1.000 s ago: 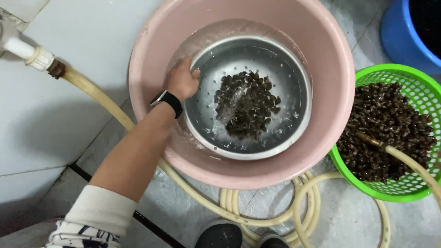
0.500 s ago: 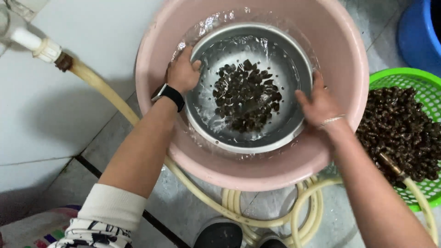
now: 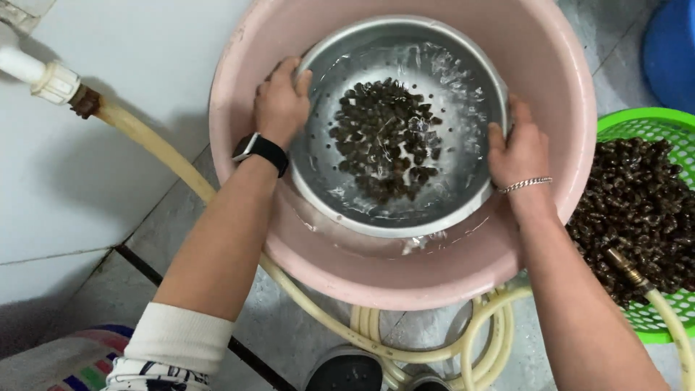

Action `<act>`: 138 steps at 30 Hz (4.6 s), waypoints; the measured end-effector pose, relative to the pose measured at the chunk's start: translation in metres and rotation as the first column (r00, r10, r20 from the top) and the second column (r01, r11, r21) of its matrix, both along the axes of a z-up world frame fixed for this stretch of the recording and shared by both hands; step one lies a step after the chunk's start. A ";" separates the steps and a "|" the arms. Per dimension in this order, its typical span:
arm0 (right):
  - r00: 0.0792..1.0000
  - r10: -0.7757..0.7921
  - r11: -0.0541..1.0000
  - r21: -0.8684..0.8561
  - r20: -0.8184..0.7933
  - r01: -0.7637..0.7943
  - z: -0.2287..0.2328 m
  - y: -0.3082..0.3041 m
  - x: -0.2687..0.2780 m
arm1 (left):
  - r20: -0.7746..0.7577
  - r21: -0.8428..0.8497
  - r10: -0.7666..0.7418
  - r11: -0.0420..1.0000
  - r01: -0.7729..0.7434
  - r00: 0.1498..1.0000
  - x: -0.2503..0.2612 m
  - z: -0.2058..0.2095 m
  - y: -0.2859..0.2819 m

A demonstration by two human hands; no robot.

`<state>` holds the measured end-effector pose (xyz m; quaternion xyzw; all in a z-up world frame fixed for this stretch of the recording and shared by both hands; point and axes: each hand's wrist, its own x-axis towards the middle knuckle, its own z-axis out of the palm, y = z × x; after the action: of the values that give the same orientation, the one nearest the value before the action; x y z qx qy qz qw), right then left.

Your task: Washing and rinsing snails in a colander and basin using a water hose and manual agitation.

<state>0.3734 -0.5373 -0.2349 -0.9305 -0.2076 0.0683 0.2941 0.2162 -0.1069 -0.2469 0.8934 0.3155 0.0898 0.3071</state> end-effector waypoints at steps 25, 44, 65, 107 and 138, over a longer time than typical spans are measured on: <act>0.990 -0.122 0.992 -0.002 0.069 0.122 -0.012 -0.014 0.008 | 0.127 0.073 -0.065 0.996 0.056 0.990 -0.007 0.026 -0.020; 0.988 -0.154 0.988 -0.016 -0.025 0.154 -0.006 -0.012 0.005 | 0.155 0.089 -0.079 0.994 0.066 0.985 -0.004 0.024 -0.019; 0.977 -0.176 0.984 0.004 -0.124 0.178 0.008 -0.005 -0.006 | -0.078 0.186 -0.592 0.782 0.595 0.802 -0.004 0.003 -0.093; 0.982 -0.151 0.985 0.060 -0.112 0.159 0.006 -0.007 -0.005 | -0.180 0.031 -0.618 0.774 0.632 0.766 -0.032 0.039 -0.071; 0.989 -0.121 0.986 0.104 -0.084 0.129 -0.008 -0.012 0.005 | 0.438 -0.211 -0.393 0.829 0.517 0.808 -0.013 0.036 -0.068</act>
<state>0.3787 -0.5492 -0.2425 -0.9209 -0.1409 0.0742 0.3559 0.2030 -0.1749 -0.2109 0.8467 0.0343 0.1296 0.5148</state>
